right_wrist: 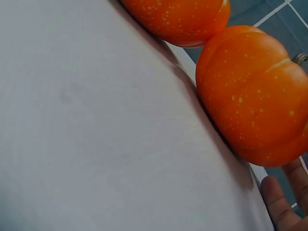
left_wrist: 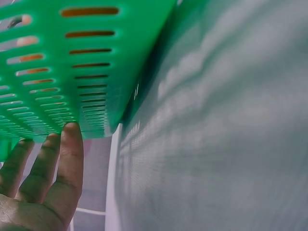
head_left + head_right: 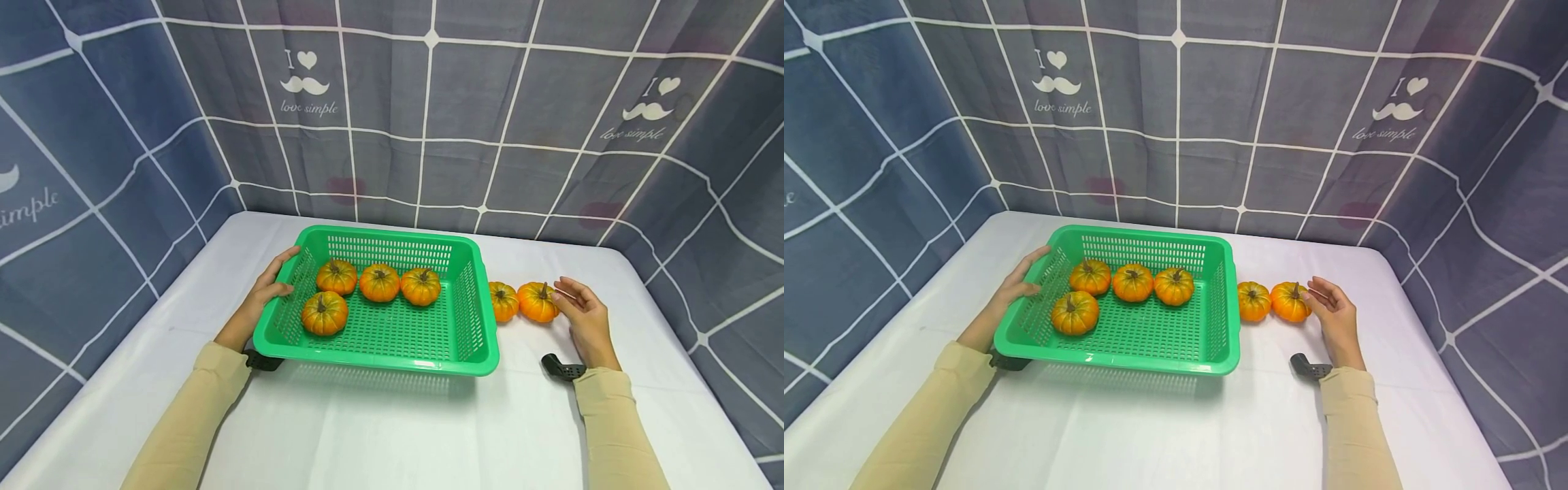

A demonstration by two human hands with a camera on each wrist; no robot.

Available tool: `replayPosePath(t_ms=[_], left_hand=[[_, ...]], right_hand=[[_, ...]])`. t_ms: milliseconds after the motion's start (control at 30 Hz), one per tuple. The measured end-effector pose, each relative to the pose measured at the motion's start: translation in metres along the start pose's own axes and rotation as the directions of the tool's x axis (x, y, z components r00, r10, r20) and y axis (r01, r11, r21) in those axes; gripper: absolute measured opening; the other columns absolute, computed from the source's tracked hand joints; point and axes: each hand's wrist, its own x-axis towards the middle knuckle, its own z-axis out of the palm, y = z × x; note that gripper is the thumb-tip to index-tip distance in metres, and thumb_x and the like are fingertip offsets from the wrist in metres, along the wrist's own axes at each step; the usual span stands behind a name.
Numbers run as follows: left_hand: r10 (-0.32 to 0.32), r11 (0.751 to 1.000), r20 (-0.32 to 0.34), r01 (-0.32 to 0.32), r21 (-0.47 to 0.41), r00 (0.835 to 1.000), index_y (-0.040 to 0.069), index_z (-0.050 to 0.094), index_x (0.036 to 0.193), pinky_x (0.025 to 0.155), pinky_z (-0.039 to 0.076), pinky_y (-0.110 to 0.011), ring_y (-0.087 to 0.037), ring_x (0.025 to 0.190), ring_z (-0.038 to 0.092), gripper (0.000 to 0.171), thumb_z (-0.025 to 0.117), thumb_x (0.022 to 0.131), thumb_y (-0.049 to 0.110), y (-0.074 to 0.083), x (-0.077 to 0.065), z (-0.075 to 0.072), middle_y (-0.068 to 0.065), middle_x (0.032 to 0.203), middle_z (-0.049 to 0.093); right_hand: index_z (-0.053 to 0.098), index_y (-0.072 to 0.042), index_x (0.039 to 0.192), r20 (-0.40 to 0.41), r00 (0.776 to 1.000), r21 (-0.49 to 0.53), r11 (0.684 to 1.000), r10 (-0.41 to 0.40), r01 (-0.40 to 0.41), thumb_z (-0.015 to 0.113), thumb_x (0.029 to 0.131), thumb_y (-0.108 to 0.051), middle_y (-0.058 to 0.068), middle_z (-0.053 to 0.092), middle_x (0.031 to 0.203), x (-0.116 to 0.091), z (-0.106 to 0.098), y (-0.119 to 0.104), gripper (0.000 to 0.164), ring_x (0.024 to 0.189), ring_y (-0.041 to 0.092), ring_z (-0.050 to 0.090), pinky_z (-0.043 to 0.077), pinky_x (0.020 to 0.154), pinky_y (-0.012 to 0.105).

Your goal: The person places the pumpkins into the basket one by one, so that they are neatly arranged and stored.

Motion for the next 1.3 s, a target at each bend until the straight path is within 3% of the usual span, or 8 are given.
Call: replayPosePath(t_ms=[233, 333, 533, 633, 800, 933, 1100, 1300], left_hand=[[-0.046, 0.997, 0.005, 0.046, -0.058, 0.999, -0.002, 0.024, 0.17, 0.098, 0.033, -0.042, -0.042, 0.16, 0.016, 0.079, 0.044, 0.094, 0.002, 0.0024, -0.0016, 0.0006, -0.018, 0.18, 0.013], [-0.053, 0.997, 0.007, 0.054, -0.052, 0.999, 0.0, 0.024, 0.171, 0.099, 0.033, -0.045, -0.041, 0.16, 0.016, 0.079, 0.044, 0.094, 0.002, 0.003, -0.0021, 0.0002, -0.017, 0.18, 0.013], [-0.041, 0.999, 0.012, 0.041, -0.009, 0.999, 0.0, 0.023, 0.171, 0.103, 0.03, -0.056, -0.044, 0.164, 0.007, 0.078, 0.044, 0.096, 0.005, 0.0039, -0.0019, -0.0001, -0.018, 0.18, 0.01], [-0.041, 0.999, 0.014, 0.041, -0.016, 0.999, 0.0, 0.024, 0.171, 0.102, 0.03, -0.049, -0.039, 0.164, 0.008, 0.078, 0.044, 0.096, 0.004, 0.0041, -0.0019, 0.0003, -0.018, 0.18, 0.01], [-0.065, 0.994, 0.025, 0.067, -0.082, 0.998, 0.004, 0.022, 0.172, 0.101, 0.039, -0.027, -0.027, 0.155, 0.028, 0.079, 0.043, 0.096, 0.002, 0.0047, -0.0028, 0.0007, -0.019, 0.18, 0.013], [-0.04, 0.996, 0.014, 0.041, -0.074, 0.999, 0.0, 0.022, 0.171, 0.099, 0.036, -0.03, -0.022, 0.153, 0.029, 0.079, 0.043, 0.095, 0.001, 0.0043, -0.002, 0.0007, -0.02, 0.179, 0.013], [-0.05, 0.994, 0.016, 0.051, -0.096, 0.999, 0.0, 0.022, 0.171, 0.098, 0.038, -0.029, -0.018, 0.147, 0.035, 0.079, 0.042, 0.095, 0.001, 0.0045, -0.0015, 0.0007, -0.02, 0.179, 0.015], [-0.048, 0.997, 0.015, 0.049, -0.058, 0.999, 0.0, 0.022, 0.171, 0.099, 0.032, -0.039, -0.035, 0.159, 0.02, 0.079, 0.043, 0.095, 0.002, 0.0052, -0.0014, 0.0014, -0.018, 0.18, 0.012]], right_hand=[[0.07, -0.02, 0.13, 0.057, 0.996, -0.091, 0.994, 0.068, -0.063, 0.071, 0.1, 0.005, -0.012, 0.071, 0.122, -0.0006, -0.0015, 0.0007, 0.039, 0.112, 0.003, 0.062, 0.048, 0.096, 0.01], [0.06, -0.012, 0.146, 0.091, 0.989, -0.188, 0.977, 0.12, -0.101, 0.073, 0.1, 0.001, -0.013, 0.062, 0.13, -0.0002, -0.0037, -0.0003, 0.05, 0.12, 0.004, 0.054, 0.043, 0.1, 0.01], [0.033, -0.001, 0.168, 0.157, 0.967, -0.415, 0.902, 0.199, -0.118, 0.079, 0.099, -0.007, -0.014, 0.049, 0.142, 0.0005, -0.0081, -0.0026, 0.083, 0.128, 0.001, 0.045, 0.039, 0.105, 0.011], [0.028, -0.001, 0.17, 0.18, 0.958, -0.469, 0.876, 0.221, -0.114, 0.08, 0.098, -0.007, -0.004, 0.046, 0.151, 0.0002, -0.0091, -0.0033, 0.089, 0.131, 0.002, 0.044, 0.039, 0.107, 0.011], [0.025, -0.003, 0.171, 0.188, 0.947, -0.508, 0.851, 0.26, -0.133, 0.08, 0.097, -0.008, 0.017, 0.034, 0.167, 0.0005, -0.0067, -0.0044, 0.092, 0.145, 0.014, 0.039, 0.033, 0.119, 0.018], [0.026, -0.003, 0.171, 0.179, 0.948, -0.514, 0.847, 0.264, -0.138, 0.079, 0.098, -0.007, 0.019, 0.032, 0.168, 0.0018, -0.0056, -0.0031, 0.091, 0.145, 0.013, 0.038, 0.031, 0.121, 0.019], [0.028, 0.0, 0.17, 0.164, 0.958, -0.493, 0.861, 0.237, -0.129, 0.079, 0.097, -0.003, 0.008, 0.041, 0.159, 0.0022, -0.0062, -0.0023, 0.09, 0.129, -0.001, 0.045, 0.039, 0.108, 0.011], [0.03, -0.003, 0.17, 0.137, 0.964, -0.428, 0.891, 0.227, -0.148, 0.081, 0.096, -0.004, -0.007, 0.048, 0.15, 0.0008, -0.0067, -0.0053, 0.09, 0.12, -0.005, 0.052, 0.042, 0.099, 0.008]])
